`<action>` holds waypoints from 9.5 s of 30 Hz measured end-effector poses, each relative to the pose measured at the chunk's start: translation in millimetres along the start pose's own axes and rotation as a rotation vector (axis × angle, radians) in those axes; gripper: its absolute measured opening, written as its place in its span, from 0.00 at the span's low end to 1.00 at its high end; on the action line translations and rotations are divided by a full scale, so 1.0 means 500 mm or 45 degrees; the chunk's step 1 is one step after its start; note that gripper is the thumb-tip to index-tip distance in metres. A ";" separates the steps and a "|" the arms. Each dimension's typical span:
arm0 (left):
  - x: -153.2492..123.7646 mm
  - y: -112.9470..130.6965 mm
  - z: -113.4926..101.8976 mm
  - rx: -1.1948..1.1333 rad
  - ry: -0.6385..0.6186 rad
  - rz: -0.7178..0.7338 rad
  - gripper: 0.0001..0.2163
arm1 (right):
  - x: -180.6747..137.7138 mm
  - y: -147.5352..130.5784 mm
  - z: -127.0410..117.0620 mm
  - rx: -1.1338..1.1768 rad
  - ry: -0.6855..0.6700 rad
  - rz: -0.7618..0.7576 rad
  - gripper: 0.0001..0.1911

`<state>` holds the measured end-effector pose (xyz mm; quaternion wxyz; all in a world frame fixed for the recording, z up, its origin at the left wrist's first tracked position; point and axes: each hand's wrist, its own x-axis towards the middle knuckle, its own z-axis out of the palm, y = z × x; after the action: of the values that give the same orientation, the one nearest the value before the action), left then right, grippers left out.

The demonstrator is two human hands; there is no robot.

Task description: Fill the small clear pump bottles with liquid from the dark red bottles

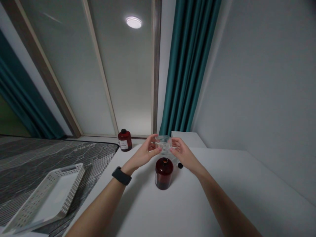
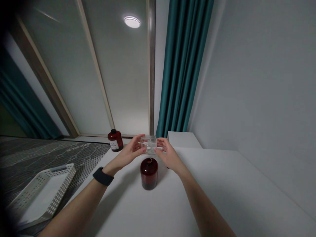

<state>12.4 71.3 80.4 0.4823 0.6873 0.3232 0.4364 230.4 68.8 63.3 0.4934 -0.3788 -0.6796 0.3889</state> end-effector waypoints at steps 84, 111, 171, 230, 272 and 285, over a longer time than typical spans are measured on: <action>-0.012 0.034 -0.013 0.729 -0.020 0.342 0.35 | -0.035 -0.036 -0.010 -0.389 -0.019 -0.310 0.31; -0.013 0.026 -0.023 0.772 -0.054 0.403 0.35 | -0.037 -0.043 -0.013 -0.450 -0.036 -0.375 0.32; -0.015 0.043 -0.018 0.844 -0.007 0.505 0.35 | -0.038 -0.062 -0.010 -0.523 -0.013 -0.429 0.30; -0.013 0.047 -0.015 0.709 -0.021 0.567 0.33 | -0.047 -0.075 -0.009 -0.556 0.009 -0.471 0.31; -0.016 0.048 -0.019 0.743 -0.040 0.582 0.33 | -0.043 -0.071 -0.016 -0.615 -0.015 -0.554 0.34; -0.018 0.051 -0.020 0.762 -0.063 0.588 0.33 | -0.047 -0.077 -0.020 -0.641 -0.024 -0.546 0.39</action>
<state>0.4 59.1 103.3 0.1567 0.8629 0.2611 0.4033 240.2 33.5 91.2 0.4484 -0.3335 -0.8233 0.0993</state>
